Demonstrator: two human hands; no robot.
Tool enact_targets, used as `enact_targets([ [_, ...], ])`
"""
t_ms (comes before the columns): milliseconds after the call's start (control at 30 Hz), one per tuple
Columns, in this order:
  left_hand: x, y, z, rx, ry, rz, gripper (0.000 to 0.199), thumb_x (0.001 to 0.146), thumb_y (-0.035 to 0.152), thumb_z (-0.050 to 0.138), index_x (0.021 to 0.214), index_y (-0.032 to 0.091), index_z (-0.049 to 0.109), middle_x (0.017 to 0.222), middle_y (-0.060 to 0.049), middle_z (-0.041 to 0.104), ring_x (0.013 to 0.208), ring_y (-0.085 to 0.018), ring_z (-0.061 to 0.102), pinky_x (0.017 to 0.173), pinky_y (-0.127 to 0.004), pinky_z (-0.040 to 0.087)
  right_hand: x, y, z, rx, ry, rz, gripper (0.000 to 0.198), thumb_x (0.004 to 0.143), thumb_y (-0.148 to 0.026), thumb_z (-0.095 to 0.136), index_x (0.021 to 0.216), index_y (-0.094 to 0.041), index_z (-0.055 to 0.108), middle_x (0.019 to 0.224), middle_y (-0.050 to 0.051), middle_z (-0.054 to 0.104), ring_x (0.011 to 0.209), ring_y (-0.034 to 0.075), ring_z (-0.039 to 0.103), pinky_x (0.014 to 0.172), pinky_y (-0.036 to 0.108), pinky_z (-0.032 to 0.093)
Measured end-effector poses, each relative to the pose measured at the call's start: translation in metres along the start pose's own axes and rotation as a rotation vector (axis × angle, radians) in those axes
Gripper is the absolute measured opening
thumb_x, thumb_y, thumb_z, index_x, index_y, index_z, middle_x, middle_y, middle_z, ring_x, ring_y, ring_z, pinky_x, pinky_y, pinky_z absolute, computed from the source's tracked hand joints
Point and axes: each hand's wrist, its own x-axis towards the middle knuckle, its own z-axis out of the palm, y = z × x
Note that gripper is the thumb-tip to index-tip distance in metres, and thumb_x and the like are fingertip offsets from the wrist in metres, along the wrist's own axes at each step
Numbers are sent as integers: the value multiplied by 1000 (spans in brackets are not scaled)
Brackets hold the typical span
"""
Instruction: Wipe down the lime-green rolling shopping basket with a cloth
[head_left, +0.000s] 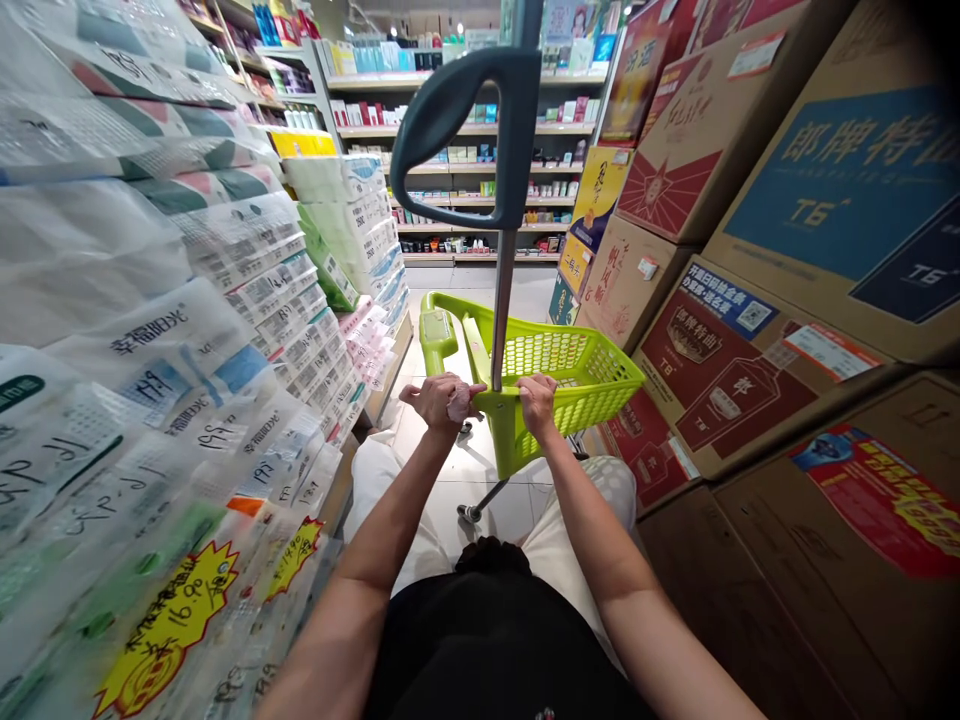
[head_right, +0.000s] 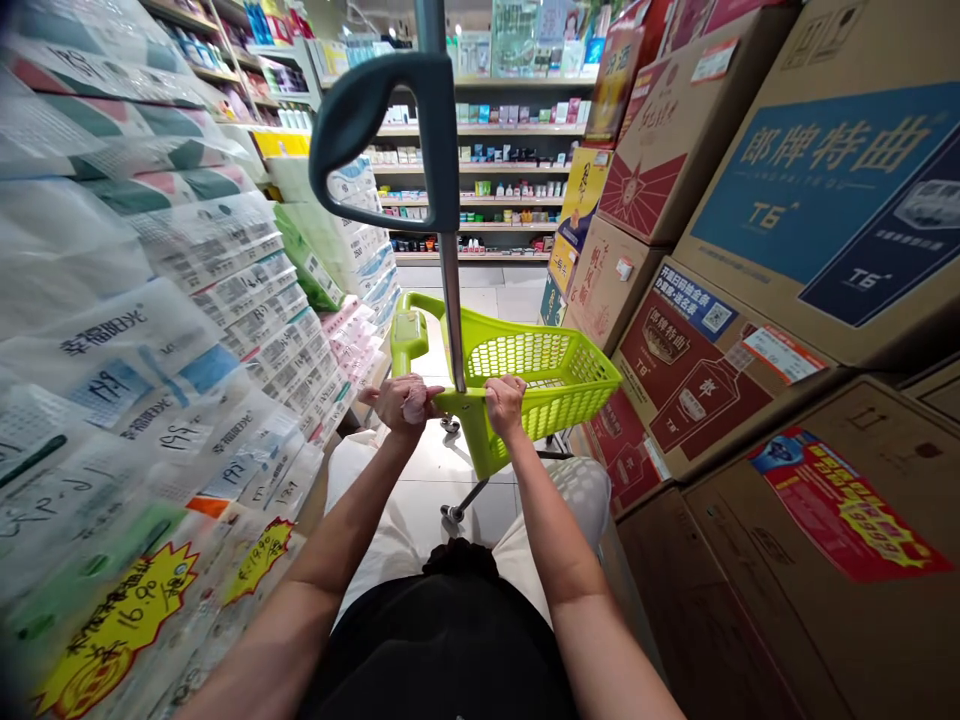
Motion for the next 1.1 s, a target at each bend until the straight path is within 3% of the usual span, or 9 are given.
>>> enact_targets([
  [100, 17, 5, -13, 24, -202, 106, 46, 103, 54, 47, 72, 21, 59, 68, -3, 69, 67, -22, 64, 93, -51, 33, 1, 3, -1, 0, -6, -3, 40, 99, -32, 30, 69, -24, 55, 70, 2, 62, 84, 21, 55, 96, 41, 32],
  [233, 67, 11, -31, 61, -692, 358, 47, 94, 63, 54, 75, 22, 65, 63, -3, 66, 59, -21, 59, 91, -47, 38, 1, 3, -2, -26, 3, -8, 42, 100, -33, 28, 68, -24, 54, 69, 2, 60, 82, 21, 53, 94, 41, 32],
  [333, 93, 13, -30, 97, -1043, 397, 53, 83, 73, 61, 71, 23, 67, 61, -4, 65, 64, -24, 61, 80, -40, 39, -2, -1, -2, -49, 6, -20, 43, 101, -34, 27, 69, -24, 53, 70, 2, 60, 83, 22, 53, 94, 40, 32],
  [400, 97, 14, -28, 91, -1119, 391, 53, 78, 76, 65, 69, 24, 67, 60, -4, 65, 67, -25, 62, 76, -38, 38, -3, -3, -3, -58, -3, -24, 43, 102, -33, 26, 69, -24, 52, 71, 2, 61, 84, 22, 53, 95, 40, 32],
  [567, 73, 14, -33, 11, -779, 386, 48, 81, 72, 66, 74, 24, 66, 60, 0, 67, 57, -18, 56, 83, -40, 39, -5, -2, -5, -62, -3, -15, 44, 102, -33, 26, 68, -24, 52, 70, 2, 60, 83, 21, 53, 96, 40, 32],
  [733, 45, 15, -36, -52, -468, 254, 52, 92, 65, 60, 63, 22, 60, 61, -1, 65, 65, -19, 62, 91, -43, 37, -5, 2, -6, -64, 3, -24, 41, 101, -30, 27, 68, -23, 52, 69, 2, 58, 82, 21, 54, 95, 39, 31],
  [867, 24, 14, -18, -195, -167, -5, 61, 88, 69, 65, 53, 21, 49, 56, 0, 56, 61, -17, 60, 90, -44, 40, -5, 3, -5, -42, 23, -23, 40, 100, -30, 28, 69, -23, 52, 69, 1, 59, 83, 21, 55, 96, 39, 31],
  [1000, 21, 14, -4, -483, 261, -456, 57, 90, 72, 58, 64, 22, 51, 64, 1, 59, 63, -16, 60, 78, -36, 48, -5, 4, -5, -13, 47, -50, 39, 99, -30, 29, 68, -23, 52, 68, 1, 59, 82, 21, 53, 95, 39, 32],
  [1100, 40, 14, -13, -623, 312, -646, 56, 100, 69, 40, 73, 22, 53, 66, 1, 60, 63, -15, 60, 71, -32, 49, -4, 7, -6, 23, 66, -75, 36, 96, -30, 31, 68, -23, 52, 67, 1, 58, 80, 21, 53, 92, 40, 31],
])
